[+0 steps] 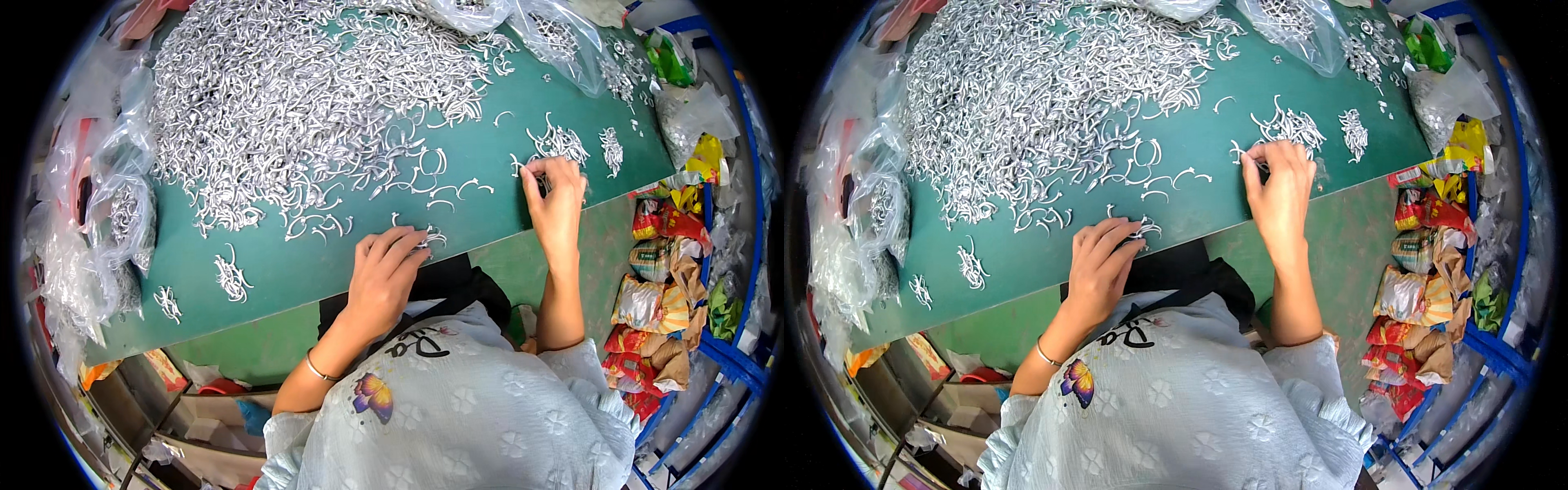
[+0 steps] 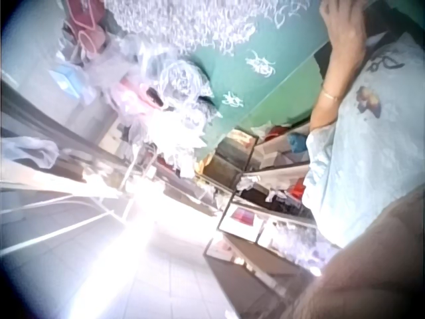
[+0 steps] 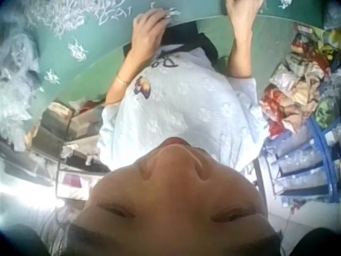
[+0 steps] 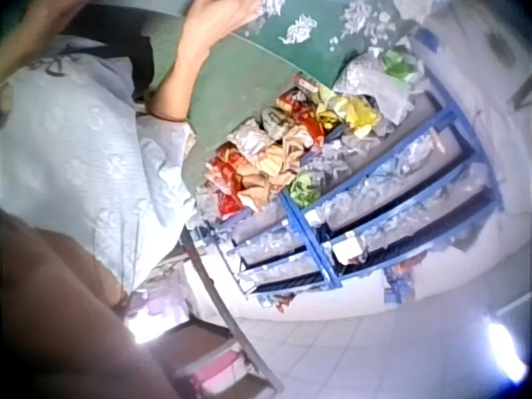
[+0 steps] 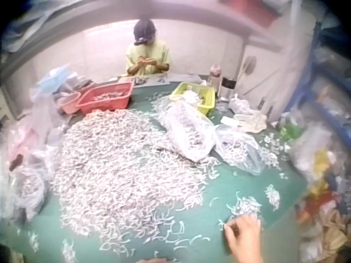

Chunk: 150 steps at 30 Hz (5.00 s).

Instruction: The person sorts small silver metal hooks on a green workbench by hand, moving them from a large central pile into smaller organized groups and placing some into plastic bags.

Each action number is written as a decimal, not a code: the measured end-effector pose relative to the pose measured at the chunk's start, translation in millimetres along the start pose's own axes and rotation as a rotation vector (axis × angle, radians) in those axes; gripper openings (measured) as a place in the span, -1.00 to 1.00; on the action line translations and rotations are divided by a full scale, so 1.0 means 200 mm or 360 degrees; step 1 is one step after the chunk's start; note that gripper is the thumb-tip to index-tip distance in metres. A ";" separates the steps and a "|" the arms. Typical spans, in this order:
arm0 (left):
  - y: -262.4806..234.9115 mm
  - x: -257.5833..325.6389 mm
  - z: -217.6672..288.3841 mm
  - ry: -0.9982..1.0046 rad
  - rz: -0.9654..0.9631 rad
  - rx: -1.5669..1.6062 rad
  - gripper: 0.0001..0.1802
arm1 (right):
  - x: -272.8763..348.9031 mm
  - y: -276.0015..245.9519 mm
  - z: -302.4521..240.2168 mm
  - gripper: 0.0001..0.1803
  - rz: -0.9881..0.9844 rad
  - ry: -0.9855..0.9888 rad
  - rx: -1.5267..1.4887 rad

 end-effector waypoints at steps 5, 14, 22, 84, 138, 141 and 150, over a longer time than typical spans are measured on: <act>0.00 0.00 0.00 0.0002 -0.0006 0.0007 -0.70 | 0.01 0.05 -0.10 -0.89 -0.0019 -0.0100 -0.0087; 0.02 -0.01 0.02 0.0036 -0.0029 -0.0023 -0.69 | 0.01 0.12 -0.25 -0.88 -0.0079 -0.0354 -0.0118; 0.02 -0.02 0.02 0.0057 -0.0043 -0.0017 -0.68 | 0.10 0.19 -0.32 -0.88 -0.0506 -0.0345 -0.0498; 0.06 -0.04 0.02 -0.0053 -0.0129 -0.0045 -0.52 | -0.05 0.31 -0.33 -0.70 -0.0757 -0.0467 -0.0766; 0.53 0.43 0.02 -0.1659 -0.0838 0.3183 -0.37 | 0.21 0.39 -0.47 -0.45 -0.1151 -0.0602 -0.0711; 0.59 0.32 -0.01 -0.1138 -0.0414 0.4037 -0.27 | 0.30 0.38 -0.52 -0.43 -0.1213 -0.0627 -0.0721; 0.62 0.30 0.00 -0.1571 -0.0322 0.3974 -0.33 | 0.55 0.30 -0.60 -0.64 -0.1168 -0.0808 -0.1130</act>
Point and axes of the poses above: each hand's wrist, its own x-axis away from the middle knuckle, its own y-axis out of the palm, z = x × y, the point moved 8 cm from there along -x, towards the middle knuckle, and after that the axes turned 12 degrees about -x, right-handed, at the moved point
